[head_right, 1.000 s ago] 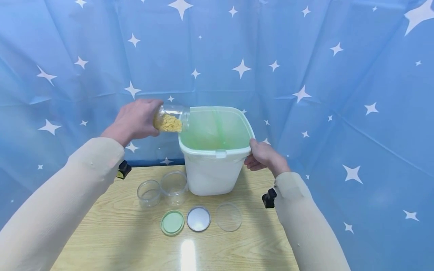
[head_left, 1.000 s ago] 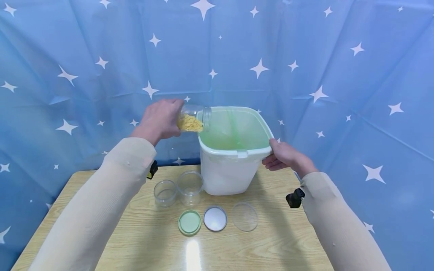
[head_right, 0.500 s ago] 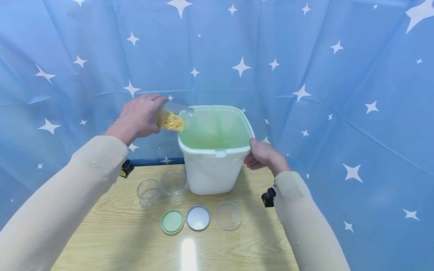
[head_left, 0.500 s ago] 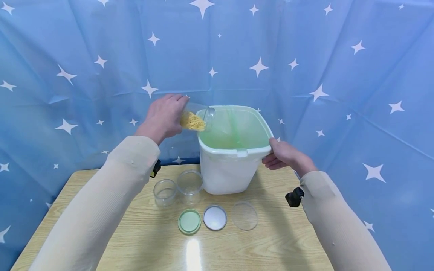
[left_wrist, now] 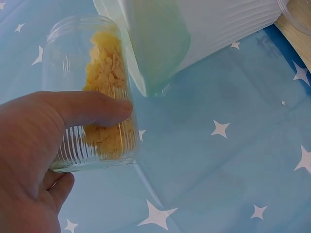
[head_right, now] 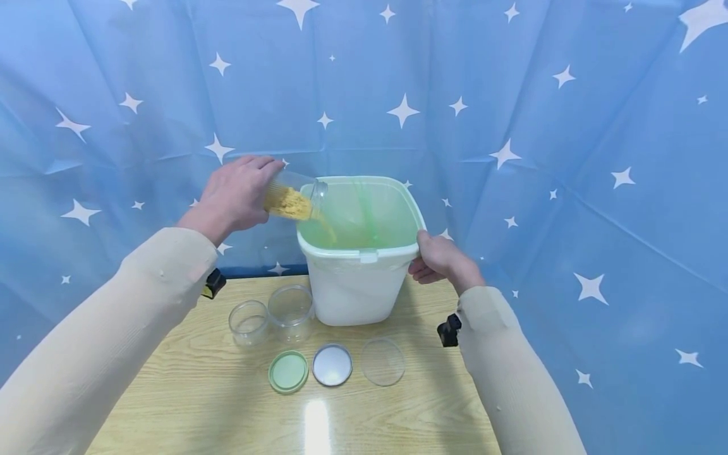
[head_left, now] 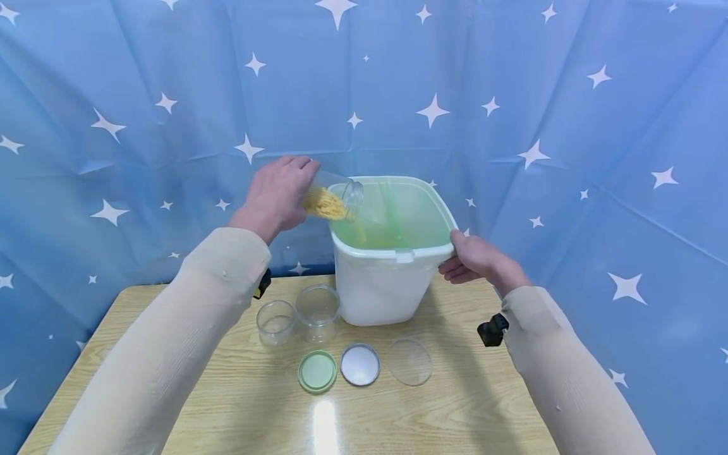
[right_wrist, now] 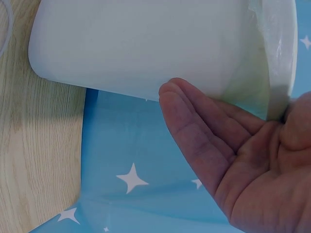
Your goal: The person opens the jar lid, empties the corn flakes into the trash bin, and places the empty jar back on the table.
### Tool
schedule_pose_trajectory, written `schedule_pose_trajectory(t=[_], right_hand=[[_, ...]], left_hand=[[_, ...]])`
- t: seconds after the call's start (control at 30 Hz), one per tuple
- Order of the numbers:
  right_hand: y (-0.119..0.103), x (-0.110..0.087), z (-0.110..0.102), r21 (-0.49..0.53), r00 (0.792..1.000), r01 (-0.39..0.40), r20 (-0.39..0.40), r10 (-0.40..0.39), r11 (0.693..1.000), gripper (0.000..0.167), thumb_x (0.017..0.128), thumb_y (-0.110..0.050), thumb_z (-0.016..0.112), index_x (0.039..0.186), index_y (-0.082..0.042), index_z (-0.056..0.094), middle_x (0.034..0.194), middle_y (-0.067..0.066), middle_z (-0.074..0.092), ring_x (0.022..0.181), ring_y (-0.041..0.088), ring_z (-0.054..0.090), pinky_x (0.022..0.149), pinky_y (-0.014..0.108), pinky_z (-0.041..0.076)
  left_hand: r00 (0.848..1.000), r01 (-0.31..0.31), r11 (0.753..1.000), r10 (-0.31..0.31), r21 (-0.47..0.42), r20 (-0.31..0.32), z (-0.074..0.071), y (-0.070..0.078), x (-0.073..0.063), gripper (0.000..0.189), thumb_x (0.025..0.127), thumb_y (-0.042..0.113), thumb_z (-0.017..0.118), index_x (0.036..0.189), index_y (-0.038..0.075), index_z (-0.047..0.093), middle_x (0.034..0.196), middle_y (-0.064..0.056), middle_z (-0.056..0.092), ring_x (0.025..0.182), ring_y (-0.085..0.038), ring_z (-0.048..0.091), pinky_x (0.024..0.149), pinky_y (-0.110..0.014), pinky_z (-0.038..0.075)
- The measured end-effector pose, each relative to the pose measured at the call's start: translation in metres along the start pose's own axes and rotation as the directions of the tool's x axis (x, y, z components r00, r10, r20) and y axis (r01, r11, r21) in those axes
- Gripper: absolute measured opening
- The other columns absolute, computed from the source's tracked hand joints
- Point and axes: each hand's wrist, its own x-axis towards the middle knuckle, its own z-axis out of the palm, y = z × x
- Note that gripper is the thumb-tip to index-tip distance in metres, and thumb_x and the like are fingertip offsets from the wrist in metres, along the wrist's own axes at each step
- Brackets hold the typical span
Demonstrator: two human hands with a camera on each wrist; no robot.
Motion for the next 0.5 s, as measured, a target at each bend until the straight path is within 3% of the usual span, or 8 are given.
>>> schedule_pose_trajectory(t=[0.5], right_hand=[[0.0001,-0.0012,-0.0013,-0.014,1.000,-0.001,0.002,0.001,1.000,0.069,0.101,-0.040,0.008,0.124,0.008,0.052,0.112,0.025,0.065,0.083,0.018,0.069,0.081,0.035,0.060]], left_hand=[[0.998,-0.033,0.999,0.035,0.039,-0.050,0.0033,0.0048,0.0009,0.078,0.075,0.005,0.076,0.145,0.008,0.042,0.149,-0.011,0.045,0.141,-0.031,0.037,0.118,-0.045,0.033]])
